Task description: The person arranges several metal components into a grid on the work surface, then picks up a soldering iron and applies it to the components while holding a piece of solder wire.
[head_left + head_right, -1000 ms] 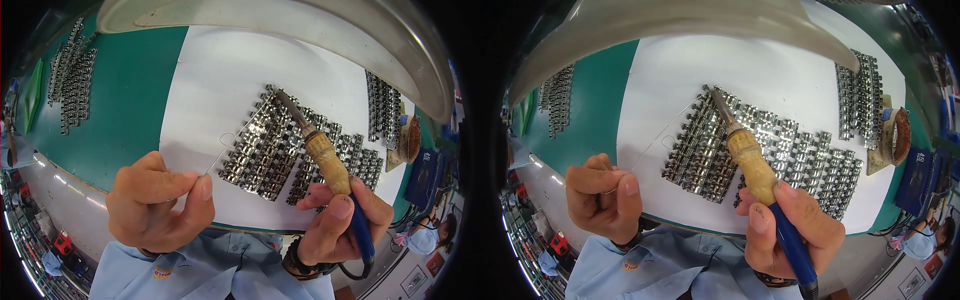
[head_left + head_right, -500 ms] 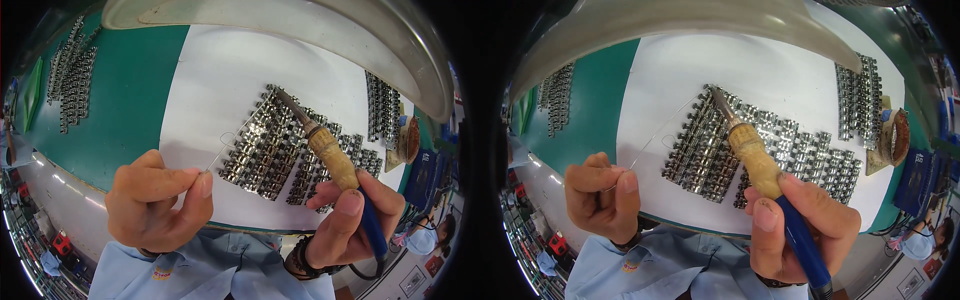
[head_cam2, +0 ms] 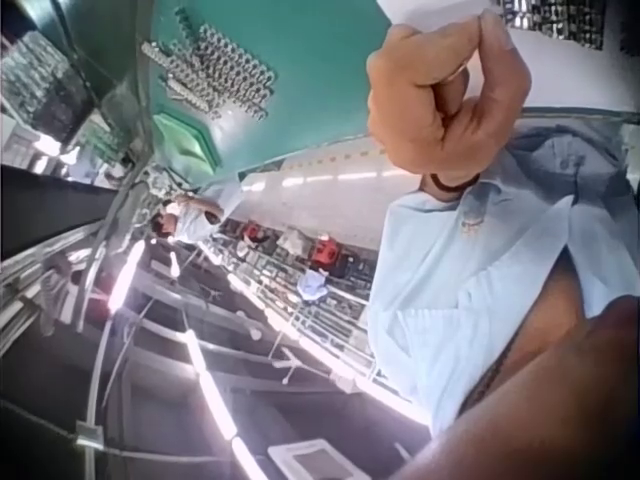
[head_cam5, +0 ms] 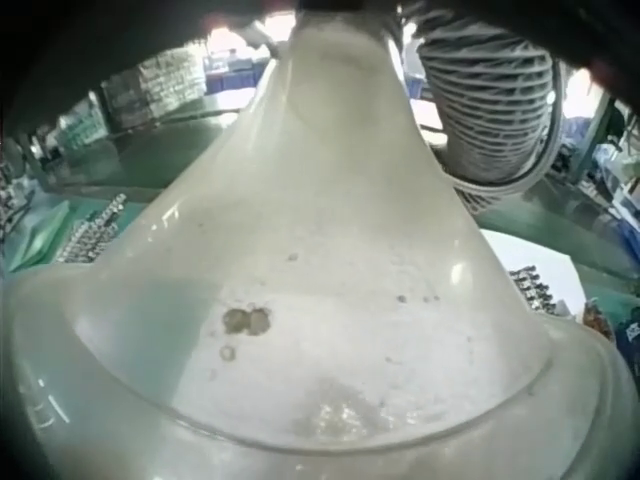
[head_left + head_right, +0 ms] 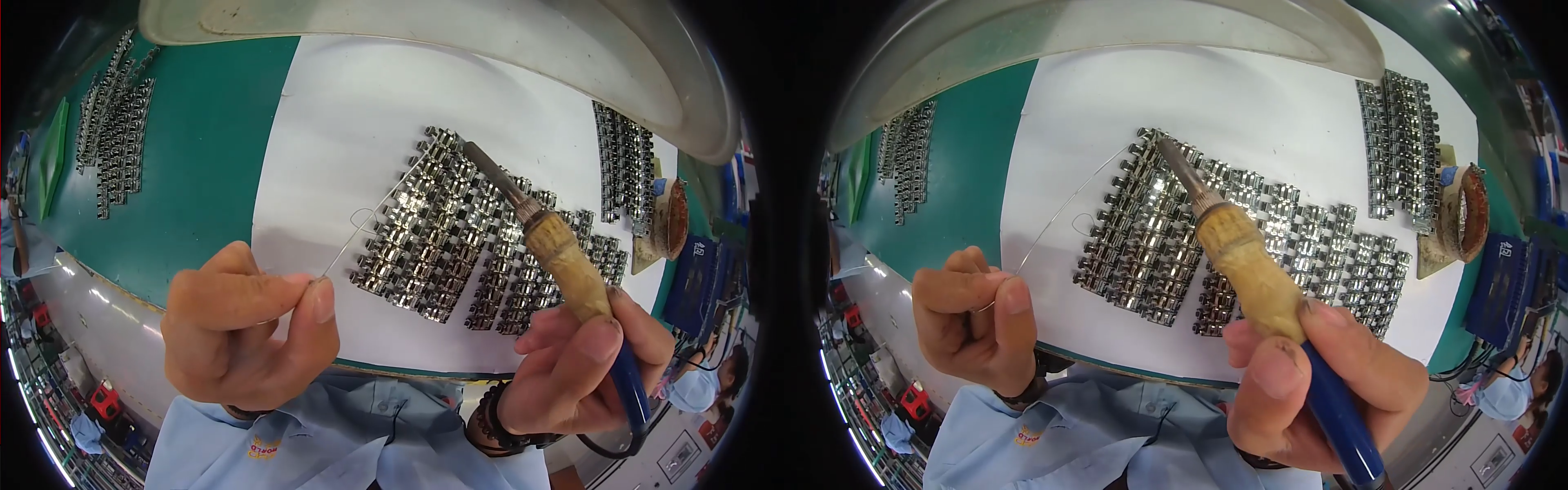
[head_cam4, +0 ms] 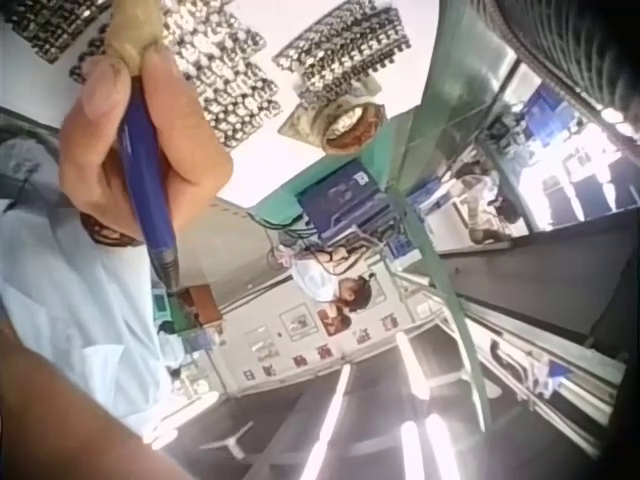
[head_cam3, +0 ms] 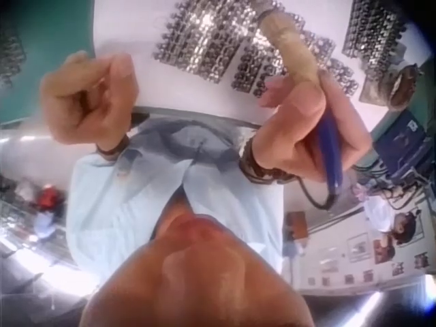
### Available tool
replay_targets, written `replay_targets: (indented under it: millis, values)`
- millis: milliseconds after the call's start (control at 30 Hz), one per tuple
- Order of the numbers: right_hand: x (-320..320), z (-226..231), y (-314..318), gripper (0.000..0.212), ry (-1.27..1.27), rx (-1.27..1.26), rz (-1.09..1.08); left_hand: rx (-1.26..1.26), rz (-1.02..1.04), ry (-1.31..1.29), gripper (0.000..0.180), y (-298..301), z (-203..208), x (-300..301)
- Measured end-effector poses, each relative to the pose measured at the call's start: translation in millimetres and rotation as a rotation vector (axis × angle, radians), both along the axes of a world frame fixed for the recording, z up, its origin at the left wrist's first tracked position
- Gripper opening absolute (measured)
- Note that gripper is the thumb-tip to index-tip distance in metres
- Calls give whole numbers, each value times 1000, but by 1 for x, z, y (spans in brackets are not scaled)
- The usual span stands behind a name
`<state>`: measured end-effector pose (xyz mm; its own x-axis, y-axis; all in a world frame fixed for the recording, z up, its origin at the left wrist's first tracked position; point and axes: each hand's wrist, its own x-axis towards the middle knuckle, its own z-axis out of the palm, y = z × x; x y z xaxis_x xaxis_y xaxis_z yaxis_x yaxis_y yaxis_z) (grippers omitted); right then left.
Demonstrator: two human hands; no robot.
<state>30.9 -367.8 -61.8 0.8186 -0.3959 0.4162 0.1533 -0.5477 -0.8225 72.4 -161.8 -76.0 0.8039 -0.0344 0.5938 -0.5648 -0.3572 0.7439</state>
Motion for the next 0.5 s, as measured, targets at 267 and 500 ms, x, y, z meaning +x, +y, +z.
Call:
replay_targets:
  millis: [267, 500]
  values:
    - [5, 6, 9, 35, 34, 83, -13, 60, -20, 20, 27, 2, 2, 1]
    - [6, 4, 10, 35, 8, 108, -3, 52, -20, 19, 28, 1, 1, 1]
